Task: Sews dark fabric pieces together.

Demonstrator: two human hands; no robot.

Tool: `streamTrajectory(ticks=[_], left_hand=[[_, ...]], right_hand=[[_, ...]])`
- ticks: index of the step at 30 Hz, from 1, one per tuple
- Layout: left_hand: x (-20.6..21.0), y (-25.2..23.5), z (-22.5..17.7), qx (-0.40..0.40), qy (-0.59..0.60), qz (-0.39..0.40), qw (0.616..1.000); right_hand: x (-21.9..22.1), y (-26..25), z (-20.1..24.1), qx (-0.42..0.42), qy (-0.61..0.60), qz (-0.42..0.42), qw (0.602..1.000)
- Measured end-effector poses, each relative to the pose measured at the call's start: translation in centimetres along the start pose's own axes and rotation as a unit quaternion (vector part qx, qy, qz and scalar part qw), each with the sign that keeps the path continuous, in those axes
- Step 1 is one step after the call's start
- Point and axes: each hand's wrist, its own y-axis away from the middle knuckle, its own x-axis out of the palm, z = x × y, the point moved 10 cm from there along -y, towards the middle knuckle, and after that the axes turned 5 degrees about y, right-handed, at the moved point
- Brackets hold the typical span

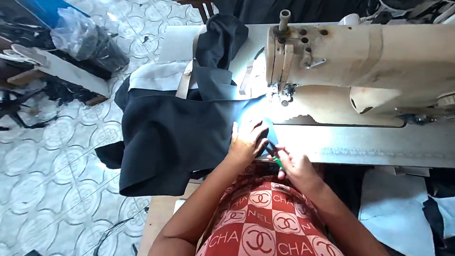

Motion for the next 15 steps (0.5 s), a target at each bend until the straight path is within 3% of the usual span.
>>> streamTrajectory(ticks=[2,5,8,11,15], left_hand=[[-0.2,0.2,0.5,-0.019,-0.005,0.002,1.0],[-0.4,0.4,1.2,-0.047,-0.013,0.012,0.999],[-0.3,0.5,1.3,-0.045,-0.016,0.002,0.999],[-0.3,0.5,1.2,-0.043,-0.021,-0.003,0.999],[-0.3,0.5,1.2,-0.044,-0.029,-0.003,0.999]], right_hand=[[-0.1,-0.3,-0.5,0.001,0.131,-0.047,0.99],[-4.5,0.4,-1.2,0.002,0.245,-0.175,0.953],[-5.2,1.9,-1.0,0.018,0.266,-0.158,0.951],[-2.6,2.9,0.3,0.019,0.325,-0.121,0.938],[-0.6,2.0,1.6,-0.018,0.401,-0.195,0.895]])
